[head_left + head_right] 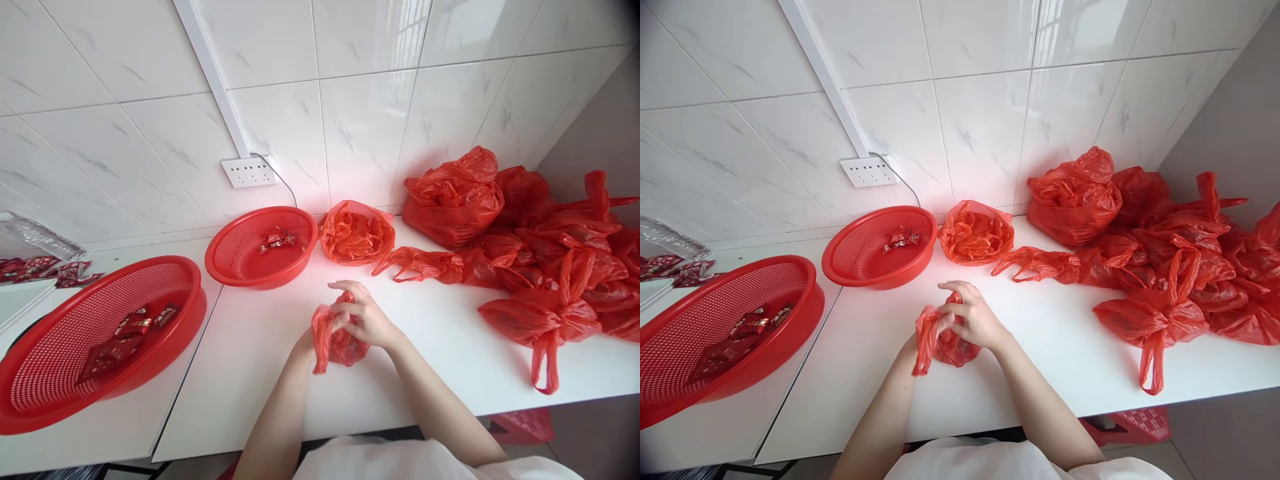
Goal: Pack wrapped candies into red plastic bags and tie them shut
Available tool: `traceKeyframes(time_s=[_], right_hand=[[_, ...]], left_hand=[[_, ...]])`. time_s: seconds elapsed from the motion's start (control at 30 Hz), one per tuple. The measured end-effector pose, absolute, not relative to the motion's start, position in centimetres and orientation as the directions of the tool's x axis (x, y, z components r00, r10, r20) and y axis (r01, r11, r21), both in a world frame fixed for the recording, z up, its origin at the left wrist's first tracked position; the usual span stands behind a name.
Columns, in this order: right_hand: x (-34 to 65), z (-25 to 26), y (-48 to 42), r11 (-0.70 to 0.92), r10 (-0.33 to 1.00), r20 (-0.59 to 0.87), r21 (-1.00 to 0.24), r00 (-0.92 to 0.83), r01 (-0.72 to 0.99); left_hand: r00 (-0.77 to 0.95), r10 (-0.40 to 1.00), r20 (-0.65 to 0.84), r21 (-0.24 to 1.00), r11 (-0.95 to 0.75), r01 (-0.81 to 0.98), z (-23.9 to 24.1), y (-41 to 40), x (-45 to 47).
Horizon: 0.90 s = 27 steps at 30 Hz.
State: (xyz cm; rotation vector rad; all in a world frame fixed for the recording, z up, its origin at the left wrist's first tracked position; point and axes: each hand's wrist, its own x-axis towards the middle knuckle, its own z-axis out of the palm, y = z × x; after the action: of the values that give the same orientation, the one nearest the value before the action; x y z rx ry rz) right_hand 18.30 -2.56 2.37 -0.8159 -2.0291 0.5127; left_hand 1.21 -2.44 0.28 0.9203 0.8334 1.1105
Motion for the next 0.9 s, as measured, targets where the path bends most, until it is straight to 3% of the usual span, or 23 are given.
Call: traceKeyframes(time_s=[0.17,0.4,0.5,0.63,0.8,0.9], right_hand=[[19.6,3.2,-2.3,0.434,0.863,0.365,-0.890,-0.350,0.139],[19.2,1.7,-1.3,0.237,0.965,0.202,-0.947,-0.169,0.218],[19.3,1.7,-1.2,0.241,0.970,0.242,-0.961,-0.011,0.135],[19.4,2.0,-1.4,0.301,0.943,0.310,-0.949,0.120,0.090],[19.5,2.2,-1.7,0.303,0.949,0.297,-0.952,-0.109,0.045],[19.5,2.4,-1.8,0.357,0.917,0.314,-0.921,-0.247,0.154]], left_hand=[[0.487,0.856,-0.173,0.899,0.339,-0.278,1.5,-1.9,1.9],[0.638,0.709,-0.302,0.906,0.422,-0.040,1.6,-2.1,1.8],[0.590,0.735,-0.335,0.898,0.438,-0.035,1.7,-1.6,1.6],[0.425,0.841,-0.334,0.885,0.436,-0.166,1.9,-0.7,1.0],[0.238,0.962,-0.136,0.878,0.228,-0.422,1.5,-0.1,0.4],[0.254,0.962,-0.098,0.860,0.210,-0.465,1.5,-0.2,0.2]])
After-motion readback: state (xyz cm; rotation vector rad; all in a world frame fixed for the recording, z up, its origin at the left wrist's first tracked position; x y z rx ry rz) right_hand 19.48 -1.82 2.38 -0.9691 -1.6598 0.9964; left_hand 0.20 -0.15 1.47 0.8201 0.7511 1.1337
